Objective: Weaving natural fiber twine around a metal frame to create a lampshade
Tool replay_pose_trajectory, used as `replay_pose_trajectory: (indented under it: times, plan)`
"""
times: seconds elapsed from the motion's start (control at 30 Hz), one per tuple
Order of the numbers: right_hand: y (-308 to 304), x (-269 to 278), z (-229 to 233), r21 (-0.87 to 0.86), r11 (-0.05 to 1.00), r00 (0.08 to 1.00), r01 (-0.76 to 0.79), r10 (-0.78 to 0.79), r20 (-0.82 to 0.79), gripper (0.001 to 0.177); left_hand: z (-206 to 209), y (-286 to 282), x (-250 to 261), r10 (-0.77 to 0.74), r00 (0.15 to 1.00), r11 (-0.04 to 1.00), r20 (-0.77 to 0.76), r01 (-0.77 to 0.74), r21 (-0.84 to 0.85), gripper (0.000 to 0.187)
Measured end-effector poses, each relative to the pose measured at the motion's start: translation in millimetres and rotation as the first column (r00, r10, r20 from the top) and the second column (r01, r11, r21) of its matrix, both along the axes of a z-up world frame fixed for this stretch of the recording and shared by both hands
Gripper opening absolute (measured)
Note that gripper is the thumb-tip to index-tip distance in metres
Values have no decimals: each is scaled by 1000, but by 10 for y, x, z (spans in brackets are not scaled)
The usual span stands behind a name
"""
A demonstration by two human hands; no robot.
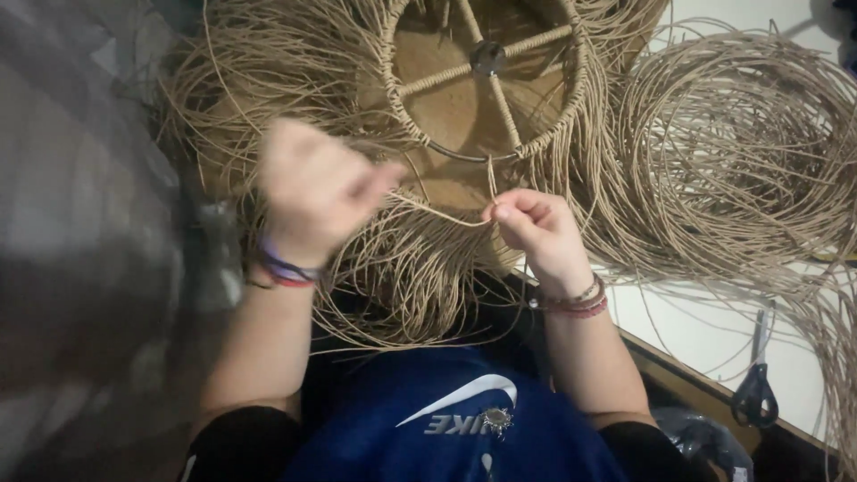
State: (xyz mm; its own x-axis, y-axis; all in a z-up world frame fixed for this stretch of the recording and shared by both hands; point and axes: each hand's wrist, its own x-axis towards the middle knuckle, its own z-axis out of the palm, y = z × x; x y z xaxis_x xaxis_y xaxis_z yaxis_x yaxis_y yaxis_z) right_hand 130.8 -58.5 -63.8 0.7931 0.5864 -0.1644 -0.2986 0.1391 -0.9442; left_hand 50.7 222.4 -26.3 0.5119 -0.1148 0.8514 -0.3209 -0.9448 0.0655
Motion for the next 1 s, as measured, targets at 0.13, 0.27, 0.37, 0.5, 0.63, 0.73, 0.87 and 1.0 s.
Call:
replay_pose_trajectory:
  times: [0.13,0.27,0.37,0.5,0.63,0.73,0.87,1.0]
  plan:
    - [72,-81,-77,32,998,999,48,-48,-9,16,106,134,-144,185,959,982,216,-188,-3,52]
    - [192,-157,-114,102,985,990,138,-139,4,18,-670,-544,-259,44,997,966,68,-25,-256,37]
    - [293,-213,-148,107,979,984,174,-178,30,17,-395,-969,-150,-255,961,749,-110,124,-651,39]
    - [383,-310,-242,212,956,974,201,-219,65,18,-362,-1101,215,-597,771,145,222,375,-916,50]
    - [499,-322,-340,393,904,986,167,-163,-45,26,-23,-1078,616,-528,640,-513,558,282,-810,52]
    - [494,-319,-436,436,884,986,168,-152,-72,18,83,-888,923,-421,610,-724,671,219,-654,46]
    - [473,-356,-439,332,929,986,164,-147,-75,6,192,-669,1213,-389,593,-795,705,171,-582,48]
    - [446,-422,-604,306,932,981,196,-183,-71,15,225,-578,1396,-317,713,-823,626,121,-555,42]
